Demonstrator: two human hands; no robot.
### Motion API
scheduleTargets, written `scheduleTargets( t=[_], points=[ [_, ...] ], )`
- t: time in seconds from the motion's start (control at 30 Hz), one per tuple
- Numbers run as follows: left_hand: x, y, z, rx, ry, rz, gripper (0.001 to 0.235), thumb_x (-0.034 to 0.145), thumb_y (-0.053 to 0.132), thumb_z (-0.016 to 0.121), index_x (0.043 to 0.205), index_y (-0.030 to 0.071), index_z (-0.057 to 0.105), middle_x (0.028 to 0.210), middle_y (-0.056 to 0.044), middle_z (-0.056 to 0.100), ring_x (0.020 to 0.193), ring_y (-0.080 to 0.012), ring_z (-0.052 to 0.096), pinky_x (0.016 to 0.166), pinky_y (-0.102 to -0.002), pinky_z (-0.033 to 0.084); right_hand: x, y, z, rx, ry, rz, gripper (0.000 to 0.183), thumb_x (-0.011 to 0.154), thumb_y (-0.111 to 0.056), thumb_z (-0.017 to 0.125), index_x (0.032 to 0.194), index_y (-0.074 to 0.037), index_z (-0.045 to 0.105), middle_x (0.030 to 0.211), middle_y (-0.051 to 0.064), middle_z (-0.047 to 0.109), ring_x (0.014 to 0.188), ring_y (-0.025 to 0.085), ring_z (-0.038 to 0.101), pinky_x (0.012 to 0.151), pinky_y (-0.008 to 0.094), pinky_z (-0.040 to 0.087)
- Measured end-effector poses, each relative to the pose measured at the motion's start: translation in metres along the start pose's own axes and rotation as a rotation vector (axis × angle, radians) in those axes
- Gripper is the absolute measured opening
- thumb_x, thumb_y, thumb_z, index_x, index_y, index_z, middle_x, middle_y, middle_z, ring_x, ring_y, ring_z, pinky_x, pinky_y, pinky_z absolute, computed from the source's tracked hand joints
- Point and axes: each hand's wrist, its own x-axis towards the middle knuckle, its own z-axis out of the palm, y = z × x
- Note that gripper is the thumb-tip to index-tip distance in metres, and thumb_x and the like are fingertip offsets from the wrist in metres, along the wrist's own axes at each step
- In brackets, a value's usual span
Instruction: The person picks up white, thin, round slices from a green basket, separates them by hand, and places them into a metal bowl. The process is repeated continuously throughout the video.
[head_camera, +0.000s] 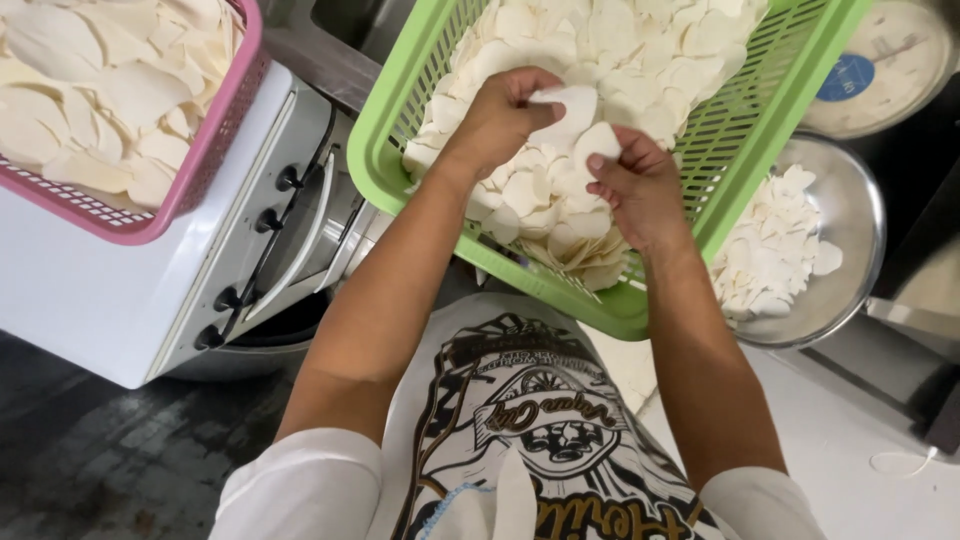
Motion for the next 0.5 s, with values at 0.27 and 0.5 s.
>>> scheduleTargets(
  t=[0.27,0.5],
  points=[
    [-0.014,0.033,0.013,0.115,0.177,-0.163,0.032,0.094,0.039,0.069,0.072,0.024,0.05,0.084,0.005,0.058,0.096,-0.015,0.059,0.112,-0.036,0.041,-0.006,-0.012,0.005,0.19,0.141,-0.002,0.012,0.09,-0.028,0.08,0.092,-0.018,0.073,0.077,-0.004,0.069,0.069,0.012,0.068,0.049,0.021,0.056],
    [-0.008,0.019,0.008,0.023,0.214,-0.046,0.043,0.092,0.016,0.076,0.068,0.021,0.041,0.069,0.005,0.043,0.084,-0.0205,0.067,0.075,-0.018,0.038,-0.001,0.001,-0.004,0.196,0.105,-0.087,0.02,0.084,-0.006,0.082,0.083,-0.015,0.065,0.085,0.0,0.07,0.087,0.016,0.069,0.073,0.036,0.063]
  ],
)
